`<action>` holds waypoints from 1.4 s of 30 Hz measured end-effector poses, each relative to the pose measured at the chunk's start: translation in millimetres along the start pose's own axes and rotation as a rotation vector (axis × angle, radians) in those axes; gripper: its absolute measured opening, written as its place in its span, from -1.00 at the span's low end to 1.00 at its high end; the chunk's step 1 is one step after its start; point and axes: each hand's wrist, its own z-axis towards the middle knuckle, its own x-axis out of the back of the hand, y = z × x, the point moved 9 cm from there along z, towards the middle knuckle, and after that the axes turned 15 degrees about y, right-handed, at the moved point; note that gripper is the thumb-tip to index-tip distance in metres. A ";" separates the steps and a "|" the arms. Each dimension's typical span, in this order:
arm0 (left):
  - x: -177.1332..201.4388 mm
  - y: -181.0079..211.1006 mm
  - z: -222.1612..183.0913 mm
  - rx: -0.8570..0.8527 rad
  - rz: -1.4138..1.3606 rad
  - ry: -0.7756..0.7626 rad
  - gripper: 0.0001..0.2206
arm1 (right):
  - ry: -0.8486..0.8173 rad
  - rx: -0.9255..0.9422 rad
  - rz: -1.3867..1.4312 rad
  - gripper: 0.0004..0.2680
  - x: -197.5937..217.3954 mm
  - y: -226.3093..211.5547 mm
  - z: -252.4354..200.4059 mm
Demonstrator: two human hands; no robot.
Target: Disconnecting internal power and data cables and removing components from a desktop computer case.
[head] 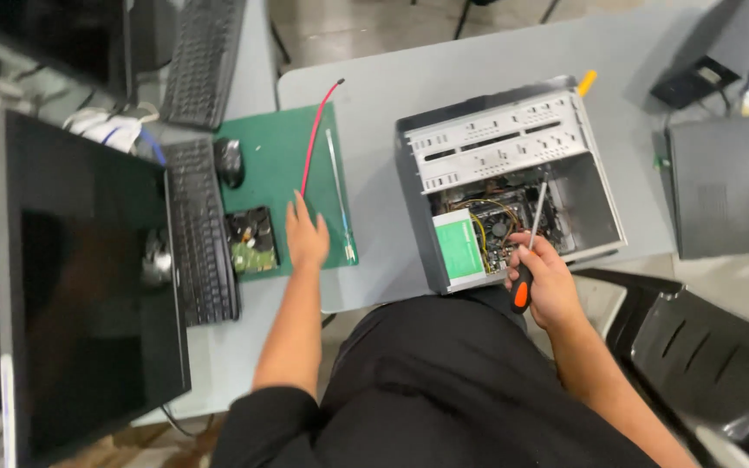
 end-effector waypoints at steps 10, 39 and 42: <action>-11.9 -19.6 -52.6 0.036 0.498 -0.328 -0.51 | -0.354 0.202 -0.355 -0.59 -36.4 7.1 -11.0; -33.8 286.6 -113.1 -0.708 0.134 -0.377 -0.37 | 0.012 0.538 -0.834 -0.77 83.3 -118.8 47.2; -52.6 288.6 -114.0 -0.713 0.182 -0.336 -0.40 | 0.048 0.551 -0.810 -0.82 96.4 -137.3 46.2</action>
